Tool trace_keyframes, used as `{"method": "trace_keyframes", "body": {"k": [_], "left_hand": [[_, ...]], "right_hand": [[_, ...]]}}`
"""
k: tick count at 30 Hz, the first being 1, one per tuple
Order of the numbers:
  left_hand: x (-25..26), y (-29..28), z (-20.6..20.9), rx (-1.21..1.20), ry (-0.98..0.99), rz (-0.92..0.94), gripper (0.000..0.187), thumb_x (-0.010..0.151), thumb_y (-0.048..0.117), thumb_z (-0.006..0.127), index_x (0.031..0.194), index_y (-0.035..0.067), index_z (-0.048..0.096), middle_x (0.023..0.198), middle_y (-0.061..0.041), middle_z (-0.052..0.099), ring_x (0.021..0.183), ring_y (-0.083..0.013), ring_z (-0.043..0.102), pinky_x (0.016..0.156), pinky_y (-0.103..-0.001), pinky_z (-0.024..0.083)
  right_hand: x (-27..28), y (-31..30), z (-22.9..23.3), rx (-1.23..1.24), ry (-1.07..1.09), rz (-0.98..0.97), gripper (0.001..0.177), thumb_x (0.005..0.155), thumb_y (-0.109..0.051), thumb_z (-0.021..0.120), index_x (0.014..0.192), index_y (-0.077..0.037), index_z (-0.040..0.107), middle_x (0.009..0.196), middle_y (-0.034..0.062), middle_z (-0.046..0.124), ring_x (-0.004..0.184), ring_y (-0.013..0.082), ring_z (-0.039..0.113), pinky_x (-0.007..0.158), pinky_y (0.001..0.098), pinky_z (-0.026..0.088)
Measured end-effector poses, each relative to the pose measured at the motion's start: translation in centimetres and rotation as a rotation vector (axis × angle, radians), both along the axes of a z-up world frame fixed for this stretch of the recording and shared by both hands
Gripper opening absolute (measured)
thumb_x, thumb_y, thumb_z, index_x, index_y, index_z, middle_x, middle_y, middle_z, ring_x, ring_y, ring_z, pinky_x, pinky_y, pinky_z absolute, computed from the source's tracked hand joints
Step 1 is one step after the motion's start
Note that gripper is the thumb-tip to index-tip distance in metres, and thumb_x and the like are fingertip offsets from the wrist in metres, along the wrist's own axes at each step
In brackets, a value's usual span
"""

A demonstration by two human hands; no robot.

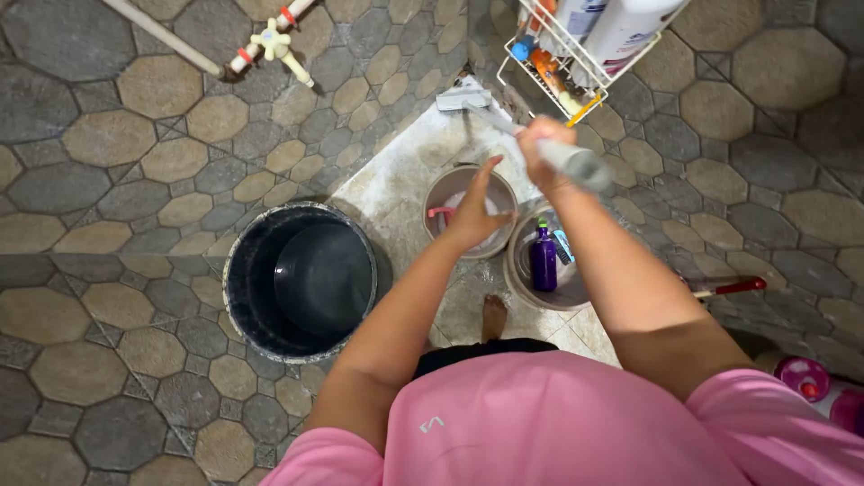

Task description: The person cleans buckets and a mop by hand and using a brush in a bathroom, rinsing them with water from a hose and applying soap.

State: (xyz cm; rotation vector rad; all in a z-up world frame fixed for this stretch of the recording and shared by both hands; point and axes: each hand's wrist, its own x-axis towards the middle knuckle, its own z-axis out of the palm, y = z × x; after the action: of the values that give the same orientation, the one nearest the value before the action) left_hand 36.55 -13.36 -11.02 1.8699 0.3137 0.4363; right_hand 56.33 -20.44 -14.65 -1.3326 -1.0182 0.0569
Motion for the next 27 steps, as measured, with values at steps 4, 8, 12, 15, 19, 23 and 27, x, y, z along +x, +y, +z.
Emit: {"method": "trace_keyframes", "body": {"k": [4,8,12,15,19,23,27], "left_hand": [[-0.8,0.3,-4.9,-0.007,-0.152,-0.005,0.102,0.075,0.019,0.083,0.158,0.004,0.025,0.159,-0.017,0.036,0.146,-0.0315,0.036,0.117,-0.04,0.034],[-3.8,1.9,-9.0,-0.159,-0.148,0.22,0.078,0.081,0.022,0.075,0.145,0.007,0.034,0.145,-0.015,0.044,0.13,-0.028,0.044,0.105,-0.039,0.041],[-4.1,5.6,-7.2,-0.368,-0.151,0.367,0.053,0.088,0.024,0.068,0.133,0.01,0.043,0.13,-0.012,0.052,0.114,-0.0245,0.052,0.092,-0.037,0.047],[-4.9,7.9,-6.8,-0.613,-0.058,0.473,0.036,0.093,0.026,0.062,0.124,0.013,0.05,0.12,-0.01,0.058,0.102,-0.0219,0.058,0.082,-0.036,0.051],[-4.8,8.9,-8.5,-0.956,0.228,0.251,0.028,0.093,0.025,0.059,0.119,0.016,0.056,0.109,-0.012,0.064,0.086,-0.0252,0.064,0.072,-0.039,0.056],[-6.6,10.0,-8.9,-0.7,0.138,0.188,0.051,0.09,0.032,0.063,0.135,0.011,0.052,0.105,-0.014,0.069,0.087,-0.0247,0.067,0.074,-0.037,0.055],[-6.2,14.2,-8.4,-0.717,0.193,0.16,0.053,0.092,0.02,0.051,0.144,0.02,0.045,0.112,-0.009,0.073,0.099,-0.0215,0.069,0.081,-0.037,0.058]], "right_hand": [[-11.3,-1.5,2.2,0.079,0.041,0.119,0.009,0.087,-0.002,0.069,0.09,-0.007,0.063,0.093,0.0066,0.066,0.088,0.022,0.064,0.082,0.0325,0.052],[-19.0,1.2,9.9,-0.172,0.027,0.251,0.027,0.081,-0.008,0.083,0.086,-0.008,0.056,0.082,0.0029,0.058,0.079,0.0205,0.059,0.079,0.0337,0.048],[-18.2,3.4,14.2,-0.06,-0.209,0.336,0.051,0.062,-0.003,0.067,0.112,-0.005,0.059,0.107,0.0192,0.054,0.105,0.0343,0.052,0.094,0.0448,0.042],[-17.3,5.4,10.7,-0.228,0.95,0.351,0.056,0.072,-0.007,0.067,0.127,-0.014,0.061,0.099,0.0126,0.063,0.082,0.0288,0.06,0.074,0.049,0.047],[-15.7,6.1,6.3,-0.584,1.431,0.206,0.038,0.093,-0.04,0.062,0.122,-0.015,0.06,0.109,0.0093,0.063,0.098,0.0254,0.06,0.079,0.0449,0.051],[-15.6,8.4,0.2,-0.801,1.461,0.252,0.028,0.096,-0.024,0.069,0.114,-0.006,0.057,0.097,0.0107,0.059,0.09,0.0298,0.061,0.077,0.0502,0.059],[-14.6,9.7,-7.1,-0.659,1.853,0.154,0.021,0.098,-0.005,0.047,0.117,0.0,0.052,0.094,0.0165,0.06,0.076,0.0287,0.063,0.068,0.0491,0.063]]}}
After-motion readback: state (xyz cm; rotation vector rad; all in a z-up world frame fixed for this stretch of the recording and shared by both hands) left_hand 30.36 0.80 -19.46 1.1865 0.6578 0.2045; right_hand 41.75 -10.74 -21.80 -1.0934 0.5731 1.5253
